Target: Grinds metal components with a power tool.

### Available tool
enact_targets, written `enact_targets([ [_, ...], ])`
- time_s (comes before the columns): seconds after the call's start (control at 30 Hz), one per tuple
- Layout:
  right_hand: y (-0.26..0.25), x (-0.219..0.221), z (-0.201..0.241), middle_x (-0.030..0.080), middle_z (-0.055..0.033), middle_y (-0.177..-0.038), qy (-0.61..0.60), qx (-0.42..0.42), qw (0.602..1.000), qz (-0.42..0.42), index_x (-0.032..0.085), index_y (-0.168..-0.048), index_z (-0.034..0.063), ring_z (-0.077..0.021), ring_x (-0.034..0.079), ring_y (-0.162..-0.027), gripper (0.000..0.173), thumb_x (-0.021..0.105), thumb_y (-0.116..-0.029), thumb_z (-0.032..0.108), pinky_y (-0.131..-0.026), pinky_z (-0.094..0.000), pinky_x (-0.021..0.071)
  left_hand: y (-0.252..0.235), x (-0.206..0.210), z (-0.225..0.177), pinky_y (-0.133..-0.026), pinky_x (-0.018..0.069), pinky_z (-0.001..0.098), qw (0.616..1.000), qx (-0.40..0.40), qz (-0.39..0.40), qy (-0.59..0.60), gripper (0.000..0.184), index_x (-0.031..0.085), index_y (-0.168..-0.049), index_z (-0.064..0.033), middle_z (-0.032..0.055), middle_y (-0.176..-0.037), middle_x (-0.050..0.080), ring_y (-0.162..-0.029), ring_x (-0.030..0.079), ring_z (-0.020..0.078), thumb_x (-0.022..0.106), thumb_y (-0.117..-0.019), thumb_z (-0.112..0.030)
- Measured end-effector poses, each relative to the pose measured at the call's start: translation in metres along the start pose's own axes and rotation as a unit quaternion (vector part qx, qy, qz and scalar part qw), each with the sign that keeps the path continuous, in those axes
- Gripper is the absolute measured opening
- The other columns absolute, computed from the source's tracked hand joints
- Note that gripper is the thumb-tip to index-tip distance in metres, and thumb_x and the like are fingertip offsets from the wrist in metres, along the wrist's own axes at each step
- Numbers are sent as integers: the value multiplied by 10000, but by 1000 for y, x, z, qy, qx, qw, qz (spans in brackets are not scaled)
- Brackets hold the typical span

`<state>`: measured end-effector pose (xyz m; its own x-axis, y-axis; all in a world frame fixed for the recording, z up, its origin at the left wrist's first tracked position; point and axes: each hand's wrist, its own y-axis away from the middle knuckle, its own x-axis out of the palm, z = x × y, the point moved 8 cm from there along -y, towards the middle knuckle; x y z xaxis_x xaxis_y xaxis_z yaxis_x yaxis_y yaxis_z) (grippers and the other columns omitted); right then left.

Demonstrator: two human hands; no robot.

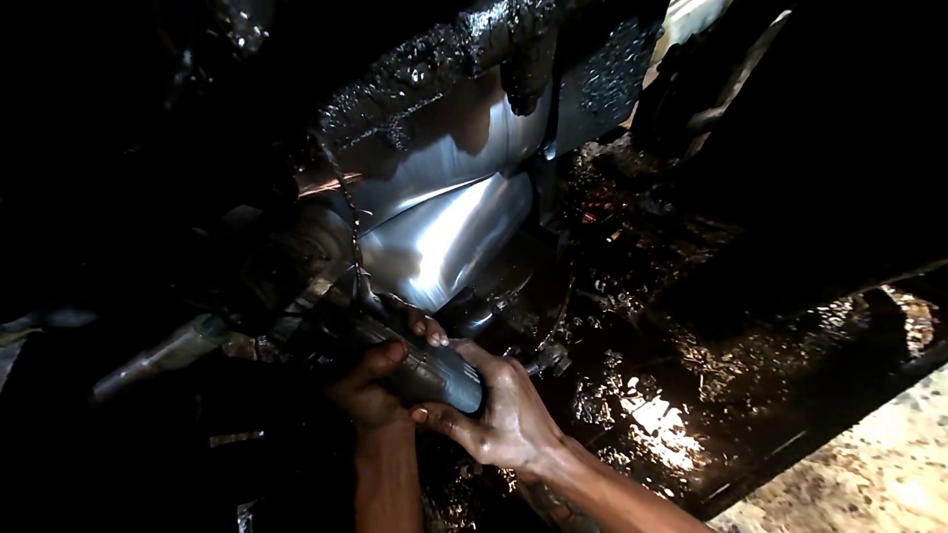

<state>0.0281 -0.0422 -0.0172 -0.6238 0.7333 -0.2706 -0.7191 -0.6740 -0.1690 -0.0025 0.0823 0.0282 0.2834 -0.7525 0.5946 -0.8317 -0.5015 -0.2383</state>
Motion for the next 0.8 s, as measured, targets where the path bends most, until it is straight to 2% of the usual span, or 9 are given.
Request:
enact_targets([
  [0.33,0,-6,-6,710,68,-849,-15,4,1000,-3,679,-1132,215,-42,695,-789,583,695,-817,706,-693,-361,603,-1,1,7,-689,598,360,1000,-9,-19,-8,356,706,-991,-73,80,-807,690,-723,698,198,814,-708,-261],
  [0.8,2,-14,-14,721,69,-868,-44,-3,999,-18,688,-1153,208,-34,699,-799,588,697,-830,700,-709,-352,613,-3,10,18,-685,603,343,999,-25,-18,-27,360,719,-989,-89,64,-817,700,-727,703,176,832,-696,-266],
])
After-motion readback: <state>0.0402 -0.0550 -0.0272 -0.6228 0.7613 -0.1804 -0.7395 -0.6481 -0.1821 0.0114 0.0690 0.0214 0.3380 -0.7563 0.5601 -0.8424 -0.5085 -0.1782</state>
